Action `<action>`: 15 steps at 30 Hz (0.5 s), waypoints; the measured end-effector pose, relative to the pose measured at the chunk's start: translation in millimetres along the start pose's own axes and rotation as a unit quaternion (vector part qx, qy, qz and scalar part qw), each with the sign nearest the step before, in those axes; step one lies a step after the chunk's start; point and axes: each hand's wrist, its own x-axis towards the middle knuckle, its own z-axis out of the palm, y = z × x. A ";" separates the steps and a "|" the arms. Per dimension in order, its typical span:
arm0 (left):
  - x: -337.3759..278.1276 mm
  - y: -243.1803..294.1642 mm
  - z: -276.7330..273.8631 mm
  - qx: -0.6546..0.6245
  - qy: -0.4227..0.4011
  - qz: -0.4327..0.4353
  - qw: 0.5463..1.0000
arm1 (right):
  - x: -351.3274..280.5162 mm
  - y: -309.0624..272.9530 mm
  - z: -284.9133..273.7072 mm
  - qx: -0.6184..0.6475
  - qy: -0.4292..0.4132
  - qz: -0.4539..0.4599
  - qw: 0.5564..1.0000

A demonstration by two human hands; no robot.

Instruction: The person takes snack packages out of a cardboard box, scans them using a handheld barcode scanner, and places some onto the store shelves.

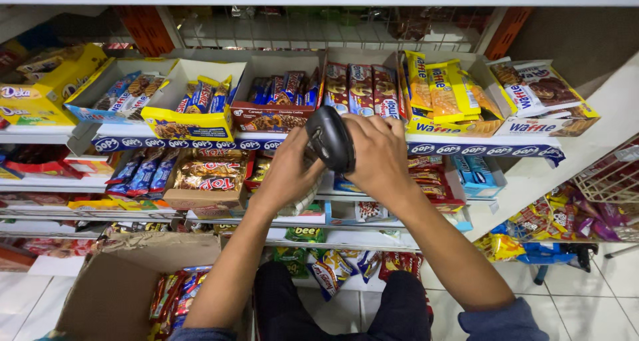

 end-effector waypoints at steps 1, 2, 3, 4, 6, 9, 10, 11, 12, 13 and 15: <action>0.1 -1.1 0.1 -0.002 -0.002 0.004 1.000 | 0.9 -0.4 -0.5 0.006 -0.010 0.010 1.000; -0.2 -2.2 -0.6 -0.003 -0.003 0.008 1.000 | 1.5 -0.4 -0.6 0.012 -0.019 0.020 1.000; 0.2 -3.2 -1.5 -0.004 -0.004 0.012 1.000 | 2.5 -0.4 -0.2 0.013 -0.021 0.026 0.999; 1.4 -3.8 -2.4 -0.003 -0.002 0.016 1.000 | 3.5 -0.5 0.5 0.014 -0.022 0.033 0.999; 1.0 -2.3 -3.3 -0.002 0.000 0.021 1.000 | 4.0 0.0 0.2 0.027 -0.023 0.045 0.998; -7.2 2.5 -8.5 -0.010 0.000 0.021 1.000 | -3.6 -2.9 0.4 0.083 0.006 0.052 0.995; -11.0 2.9 -12.5 -0.008 0.001 0.041 0.999 | -9.8 -6.1 2.6 0.114 0.038 0.045 0.992; -19.5 2.6 -17.7 -0.007 0.004 0.054 0.998 | -18.6 -10.9 6.9 0.149 0.065 0.038 0.986; -29.2 1.9 -22.5 -0.006 0.008 0.067 0.998 | -29.5 -16.3 11.8 0.191 0.065 0.050 0.978; -41.3 0.8 -29.8 -0.024 0.004 0.060 0.998 | -40.4 -23.0 18.9 0.238 0.065 0.060 0.967; -69.3 -3.8 -42.4 -0.062 0.001 0.045 0.997 | -63.5 -38.7 41.6 0.338 0.033 0.135 0.931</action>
